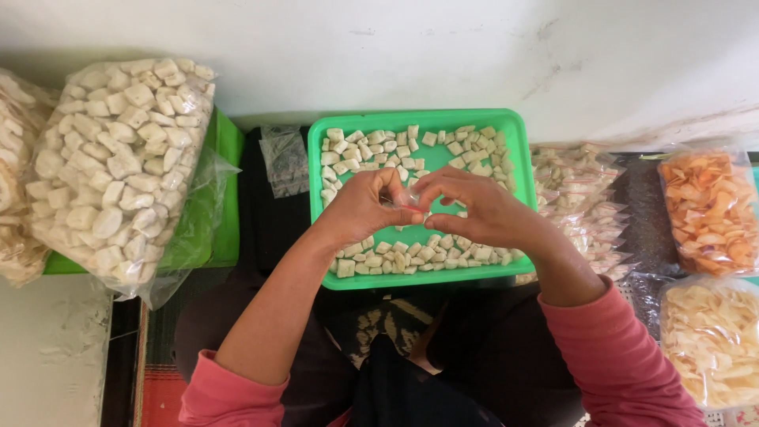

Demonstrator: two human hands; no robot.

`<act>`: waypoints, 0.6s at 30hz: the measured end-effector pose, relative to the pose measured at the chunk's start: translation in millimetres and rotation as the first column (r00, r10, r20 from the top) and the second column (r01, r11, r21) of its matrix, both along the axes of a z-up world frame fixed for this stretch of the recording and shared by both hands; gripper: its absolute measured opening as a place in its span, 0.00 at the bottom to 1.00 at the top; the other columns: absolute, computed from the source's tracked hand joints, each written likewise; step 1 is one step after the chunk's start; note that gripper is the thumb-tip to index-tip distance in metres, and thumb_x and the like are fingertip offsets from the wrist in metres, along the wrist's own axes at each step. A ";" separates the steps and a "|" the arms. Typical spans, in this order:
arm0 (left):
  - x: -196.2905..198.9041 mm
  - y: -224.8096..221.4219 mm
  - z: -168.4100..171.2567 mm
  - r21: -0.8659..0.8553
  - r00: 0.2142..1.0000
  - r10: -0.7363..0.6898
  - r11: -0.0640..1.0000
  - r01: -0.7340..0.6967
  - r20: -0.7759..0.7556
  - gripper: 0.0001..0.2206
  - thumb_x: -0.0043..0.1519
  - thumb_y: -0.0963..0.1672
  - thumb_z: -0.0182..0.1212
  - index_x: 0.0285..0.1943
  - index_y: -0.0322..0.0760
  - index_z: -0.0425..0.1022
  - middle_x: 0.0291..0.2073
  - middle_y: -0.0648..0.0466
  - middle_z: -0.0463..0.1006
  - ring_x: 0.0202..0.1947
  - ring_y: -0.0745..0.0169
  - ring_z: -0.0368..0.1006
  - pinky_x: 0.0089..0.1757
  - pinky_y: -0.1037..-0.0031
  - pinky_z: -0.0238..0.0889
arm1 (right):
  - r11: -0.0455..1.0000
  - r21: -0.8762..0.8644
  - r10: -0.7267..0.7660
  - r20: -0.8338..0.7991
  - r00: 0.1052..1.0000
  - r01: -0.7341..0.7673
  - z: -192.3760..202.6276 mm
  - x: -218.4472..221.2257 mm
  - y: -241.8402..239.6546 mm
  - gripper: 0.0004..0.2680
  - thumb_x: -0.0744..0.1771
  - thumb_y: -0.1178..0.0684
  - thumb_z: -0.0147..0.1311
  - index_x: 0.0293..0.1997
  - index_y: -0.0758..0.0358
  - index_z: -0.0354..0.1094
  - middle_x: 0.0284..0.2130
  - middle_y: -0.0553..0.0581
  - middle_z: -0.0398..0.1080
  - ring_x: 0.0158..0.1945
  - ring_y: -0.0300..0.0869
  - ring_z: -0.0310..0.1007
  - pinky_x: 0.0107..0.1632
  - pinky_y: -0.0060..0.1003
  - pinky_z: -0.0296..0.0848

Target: The person sits on the floor and packs small white food cubes from a green tray into small clear plastic bags. They open each bag, fill it with the cubes, and place the filled bags aside.

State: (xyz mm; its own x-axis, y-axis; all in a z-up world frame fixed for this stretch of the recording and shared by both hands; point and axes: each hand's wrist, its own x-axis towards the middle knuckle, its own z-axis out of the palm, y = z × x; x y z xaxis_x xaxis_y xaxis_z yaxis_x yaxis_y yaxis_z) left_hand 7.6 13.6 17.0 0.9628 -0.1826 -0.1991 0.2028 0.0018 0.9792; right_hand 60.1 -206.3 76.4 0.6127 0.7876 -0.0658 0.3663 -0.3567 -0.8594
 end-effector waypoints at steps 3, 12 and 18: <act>0.9 1.2 -3.5 0.015 1.000 -0.005 1.000 0.005 0.003 0.15 0.49 0.46 0.81 0.35 0.38 0.77 0.31 0.58 0.83 0.34 0.75 0.76 0.39 0.78 0.73 | 0.999 -0.011 -0.051 -0.008 0.999 0.051 -7.4 10.6 -3.2 0.03 0.65 0.57 0.63 0.40 0.58 0.76 0.43 0.58 0.79 0.49 0.52 0.80 0.53 0.47 0.77; 13.9 9.7 -23.3 0.500 0.990 -0.140 0.860 0.107 0.030 0.07 0.55 0.49 0.70 0.37 0.49 0.85 0.23 0.55 0.82 0.30 0.56 0.80 0.36 0.67 0.72 | 0.955 -0.100 -0.268 0.097 0.958 0.278 -23.0 34.8 -14.3 0.03 0.66 0.55 0.64 0.41 0.55 0.76 0.27 0.53 0.77 0.35 0.41 0.77 0.43 0.37 0.76; 6.7 -9.6 -2.1 0.760 0.950 -0.290 0.590 0.274 -0.117 0.18 0.58 0.58 0.65 0.37 0.44 0.76 0.35 0.48 0.82 0.42 0.38 0.80 0.41 0.48 0.72 | 0.967 -0.126 -0.198 0.178 0.964 0.222 -24.2 38.8 -13.0 0.04 0.66 0.56 0.62 0.43 0.53 0.77 0.30 0.55 0.78 0.36 0.47 0.79 0.43 0.42 0.77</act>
